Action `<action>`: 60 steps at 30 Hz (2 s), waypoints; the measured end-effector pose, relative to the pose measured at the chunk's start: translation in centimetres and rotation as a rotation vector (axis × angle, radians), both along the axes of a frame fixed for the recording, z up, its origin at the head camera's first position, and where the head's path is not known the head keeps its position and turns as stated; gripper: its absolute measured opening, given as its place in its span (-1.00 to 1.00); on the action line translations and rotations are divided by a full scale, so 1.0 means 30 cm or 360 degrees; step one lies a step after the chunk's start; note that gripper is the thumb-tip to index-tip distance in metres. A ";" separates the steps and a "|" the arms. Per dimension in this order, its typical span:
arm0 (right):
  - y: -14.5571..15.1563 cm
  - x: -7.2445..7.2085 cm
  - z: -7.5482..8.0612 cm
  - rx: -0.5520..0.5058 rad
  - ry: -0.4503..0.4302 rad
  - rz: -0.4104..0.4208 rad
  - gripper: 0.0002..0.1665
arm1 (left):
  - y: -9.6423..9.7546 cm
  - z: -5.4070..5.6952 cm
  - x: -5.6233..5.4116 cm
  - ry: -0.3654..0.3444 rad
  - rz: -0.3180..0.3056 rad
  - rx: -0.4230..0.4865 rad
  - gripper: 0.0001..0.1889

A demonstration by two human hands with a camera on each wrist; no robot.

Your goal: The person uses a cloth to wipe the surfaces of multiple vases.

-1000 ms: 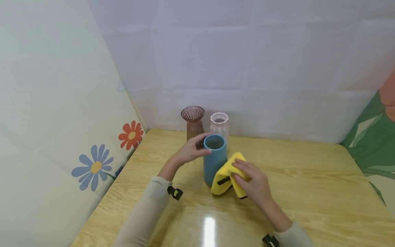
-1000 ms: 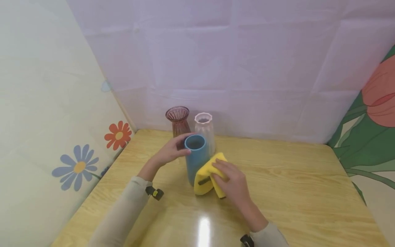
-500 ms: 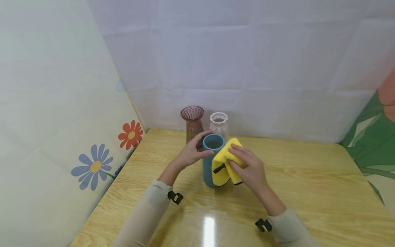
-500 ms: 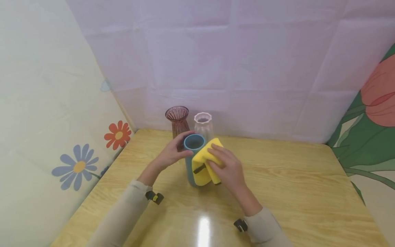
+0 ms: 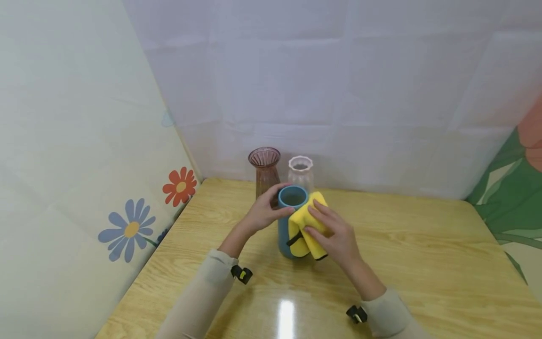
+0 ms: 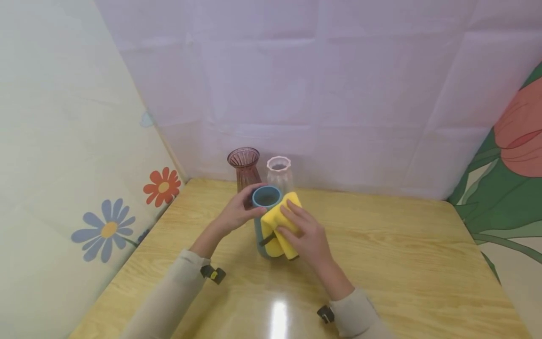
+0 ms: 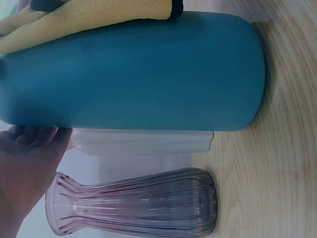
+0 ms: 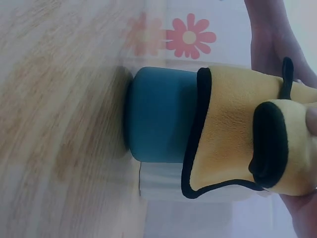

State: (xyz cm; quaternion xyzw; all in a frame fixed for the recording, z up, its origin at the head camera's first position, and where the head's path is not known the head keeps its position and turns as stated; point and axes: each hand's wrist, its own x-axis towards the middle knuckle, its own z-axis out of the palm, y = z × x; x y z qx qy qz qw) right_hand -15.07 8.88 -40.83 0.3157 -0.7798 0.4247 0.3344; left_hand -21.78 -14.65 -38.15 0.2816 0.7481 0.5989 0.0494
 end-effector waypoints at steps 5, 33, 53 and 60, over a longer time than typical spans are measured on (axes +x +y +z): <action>-0.005 0.007 -0.011 0.0002 0.0010 -0.0018 -0.37 | -0.006 -0.001 -0.003 -0.0008 -0.0006 -0.0014 -0.12; 0.016 0.053 -0.112 0.0168 -0.0212 -0.0104 -0.42 | -0.015 0.000 -0.020 -0.0031 -0.0044 -0.0061 -0.25; 0.042 0.087 -0.073 0.0128 -0.0189 -0.0155 -0.49 | -0.027 0.002 -0.054 -0.0019 -0.0293 0.0043 -0.22; 0.057 0.064 0.005 0.0023 -0.0072 -0.0163 -0.47 | -0.006 -0.016 -0.002 0.0016 -0.0062 0.0047 -0.13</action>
